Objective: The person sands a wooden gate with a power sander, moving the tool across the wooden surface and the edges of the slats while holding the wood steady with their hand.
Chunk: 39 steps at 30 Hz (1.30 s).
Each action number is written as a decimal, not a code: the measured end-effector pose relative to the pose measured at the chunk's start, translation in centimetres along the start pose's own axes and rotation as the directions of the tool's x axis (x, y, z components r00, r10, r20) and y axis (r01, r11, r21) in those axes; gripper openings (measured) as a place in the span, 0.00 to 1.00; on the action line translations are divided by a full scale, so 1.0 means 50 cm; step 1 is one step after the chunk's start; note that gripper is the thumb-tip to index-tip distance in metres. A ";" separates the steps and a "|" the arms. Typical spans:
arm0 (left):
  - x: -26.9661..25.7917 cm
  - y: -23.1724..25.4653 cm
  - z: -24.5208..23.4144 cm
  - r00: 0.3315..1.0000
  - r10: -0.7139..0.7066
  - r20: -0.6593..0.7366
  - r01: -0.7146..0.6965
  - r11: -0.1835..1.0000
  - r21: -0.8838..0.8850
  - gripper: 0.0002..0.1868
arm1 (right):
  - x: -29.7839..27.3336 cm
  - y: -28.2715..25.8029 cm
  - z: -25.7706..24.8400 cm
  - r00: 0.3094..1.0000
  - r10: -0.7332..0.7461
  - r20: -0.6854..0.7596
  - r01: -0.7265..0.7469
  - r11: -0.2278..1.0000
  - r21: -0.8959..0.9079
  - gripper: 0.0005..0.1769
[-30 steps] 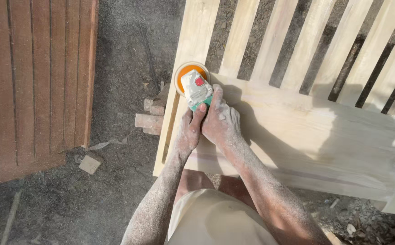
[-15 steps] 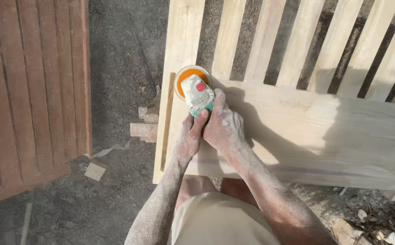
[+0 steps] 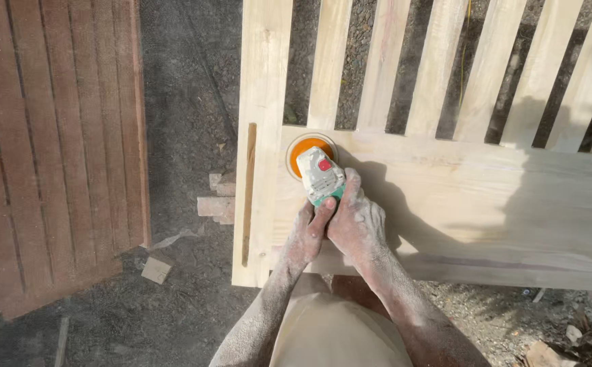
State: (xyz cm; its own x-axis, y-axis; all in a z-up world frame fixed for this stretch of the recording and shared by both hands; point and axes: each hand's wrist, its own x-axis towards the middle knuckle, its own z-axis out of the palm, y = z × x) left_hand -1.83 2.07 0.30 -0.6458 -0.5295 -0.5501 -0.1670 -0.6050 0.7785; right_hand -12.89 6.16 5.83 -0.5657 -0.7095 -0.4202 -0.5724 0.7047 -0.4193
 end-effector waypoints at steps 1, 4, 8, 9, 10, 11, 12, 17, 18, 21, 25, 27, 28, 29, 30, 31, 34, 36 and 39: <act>0.002 0.010 -0.022 1.000 -0.006 -0.015 0.006 1.000 0.015 0.39 | 0.009 -0.016 0.010 0.999 -0.044 0.010 0.044 0.999 0.002 0.42; 0.008 0.035 -0.093 0.996 -0.057 -0.074 0.063 0.995 0.077 0.42 | 0.045 -0.068 0.044 0.991 -0.128 0.047 0.128 0.992 -0.002 0.43; 0.030 0.028 -0.091 0.998 -0.022 -0.051 0.025 0.998 0.051 0.44 | 0.052 -0.067 0.029 0.989 -0.145 0.026 0.145 0.989 -0.005 0.42; 0.029 0.019 -0.079 0.998 0.009 -0.057 -0.005 0.998 0.064 0.44 | 0.047 -0.061 0.023 0.988 -0.157 0.017 0.157 0.988 0.000 0.42; 0.028 0.013 -0.068 0.997 0.040 -0.062 -0.035 0.996 0.077 0.44 | 0.041 -0.053 0.014 0.990 -0.138 0.011 0.138 0.990 0.012 0.42; 0.041 0.019 -0.067 0.994 0.077 -0.073 -0.067 0.989 0.129 0.44 | 0.054 -0.054 0.007 0.991 -0.135 0.005 0.135 0.990 0.028 0.41; 0.056 0.031 -0.070 0.990 0.113 -0.083 -0.097 0.979 0.182 0.44 | 0.077 -0.064 0.004 0.991 -0.133 -0.002 0.133 0.990 0.044 0.41; -0.021 0.076 -0.063 0.998 -0.035 -0.058 0.031 0.997 -0.068 0.42 | 0.028 -0.086 0.018 0.973 -0.220 0.065 0.221 0.975 -0.008 0.38; -0.048 0.080 -0.058 0.997 0.000 -0.075 -0.008 0.994 -0.109 0.42 | 0.024 -0.091 0.021 0.959 -0.277 0.057 0.279 0.960 -0.025 0.41; -0.062 0.065 -0.043 0.992 0.086 -0.092 -0.091 0.995 -0.051 0.43 | 0.019 -0.077 0.029 0.954 -0.245 0.172 0.258 0.964 -0.060 0.41; -0.007 0.019 -0.035 0.994 0.061 -0.094 -0.059 0.998 0.025 0.42 | 0.041 -0.040 0.014 0.977 -0.204 0.055 0.206 0.978 -0.044 0.40; 0.031 0.020 -0.050 0.991 0.098 -0.096 -0.091 0.993 0.076 0.42 | 0.067 -0.049 0.008 0.982 -0.183 0.041 0.185 0.982 -0.039 0.38; 0.030 0.022 -0.066 0.990 0.083 -0.111 -0.079 0.996 0.036 0.42 | 0.068 -0.062 0.015 0.978 -0.199 0.062 0.202 0.978 -0.046 0.38; 0.021 0.026 -0.083 0.990 0.074 -0.117 -0.075 0.997 -0.001 0.42 | 0.070 -0.083 0.027 0.974 -0.213 0.070 0.217 0.975 -0.054 0.38; 0.006 0.028 -0.094 0.990 0.066 -0.123 -0.071 0.997 -0.038 0.42 | 0.068 -0.104 0.038 0.971 -0.227 0.079 0.232 0.971 -0.062 0.38; 0.002 0.036 -0.102 0.983 0.130 -0.126 -0.140 0.987 -0.075 0.42 | 0.068 -0.123 0.048 0.962 -0.254 0.102 0.262 0.962 -0.077 0.39; -0.035 0.042 -0.110 0.968 0.221 -0.116 -0.236 0.963 -0.131 0.42 | 0.041 -0.139 0.070 0.952 -0.276 0.132 0.288 0.954 -0.082 0.41; -0.047 0.030 -0.097 0.980 0.163 -0.115 -0.174 0.980 -0.095 0.42 | 0.020 -0.116 0.072 0.961 -0.249 0.118 0.255 0.966 -0.033 0.42; 0.003 0.014 -0.058 0.995 0.031 -0.092 -0.019 0.992 0.126 0.42 | 0.026 -0.043 0.038 0.988 -0.154 0.009 0.154 0.988 0.002 0.38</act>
State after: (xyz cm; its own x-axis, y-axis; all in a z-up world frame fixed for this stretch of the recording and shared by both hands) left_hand 0.10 -0.14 -0.13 -0.5790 -0.6004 -0.5516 -0.2473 -0.5154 0.8205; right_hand -11.28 3.74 4.63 -0.4657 -0.8096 -0.3575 -0.6514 0.5870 -0.4808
